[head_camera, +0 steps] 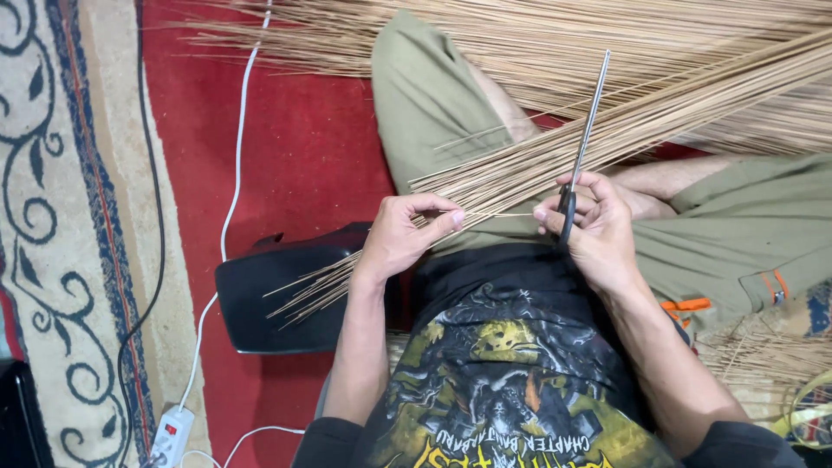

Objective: The person is sitting on the floor and using scissors to trim the ends of a large bundle of thin wooden sticks.

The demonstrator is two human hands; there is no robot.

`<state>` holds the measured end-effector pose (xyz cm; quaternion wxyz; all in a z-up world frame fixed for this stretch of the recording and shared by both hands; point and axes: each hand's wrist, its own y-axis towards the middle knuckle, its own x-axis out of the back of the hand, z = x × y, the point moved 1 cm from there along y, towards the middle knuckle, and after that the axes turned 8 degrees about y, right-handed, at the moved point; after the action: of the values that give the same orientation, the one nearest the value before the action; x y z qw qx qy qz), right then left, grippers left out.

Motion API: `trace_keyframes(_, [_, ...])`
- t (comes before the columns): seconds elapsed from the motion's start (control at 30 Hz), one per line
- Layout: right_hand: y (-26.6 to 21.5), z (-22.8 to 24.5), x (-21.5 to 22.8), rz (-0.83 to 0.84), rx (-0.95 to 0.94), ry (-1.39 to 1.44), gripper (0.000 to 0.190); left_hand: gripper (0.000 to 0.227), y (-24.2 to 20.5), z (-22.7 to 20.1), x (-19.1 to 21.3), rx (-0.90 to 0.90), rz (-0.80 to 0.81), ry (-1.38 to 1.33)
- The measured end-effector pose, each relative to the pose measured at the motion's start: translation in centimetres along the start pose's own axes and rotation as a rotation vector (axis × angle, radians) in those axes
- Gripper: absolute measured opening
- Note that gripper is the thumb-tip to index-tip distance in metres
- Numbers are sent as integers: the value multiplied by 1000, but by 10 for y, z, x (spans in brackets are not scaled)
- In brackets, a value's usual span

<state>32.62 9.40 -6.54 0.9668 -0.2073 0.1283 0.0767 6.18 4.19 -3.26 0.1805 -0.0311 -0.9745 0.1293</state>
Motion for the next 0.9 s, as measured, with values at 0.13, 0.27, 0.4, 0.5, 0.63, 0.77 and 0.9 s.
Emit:
trace_keyframes(0.13, [2,6,34,-96,0,20,55,9,27,-18,-29,-26,52,10])
trace_keyframes(0.27, [3,20,79,-209,8,-1,55,9,56,-37,-55,-98,77,110])
trace_keyframes(0.4, [-3,45,127,-230,-28,41,50,21,84,-70,-78,-143,109,220])
trace_keyframes(0.5, [-6,57,154,-327,-29,35,50,20,102,-72,-97,-195,152,300])
trace_keyframes(0.63, [-9,60,186,-378,-3,-22,51,18,114,-67,-117,-246,184,330])
trace_keyframes(0.77, [-1,56,202,-418,32,-124,50,22,119,-60,-121,-165,153,399])
trace_keyframes(0.9, [13,53,193,-435,52,-231,52,23,118,-54,-119,-179,108,489])
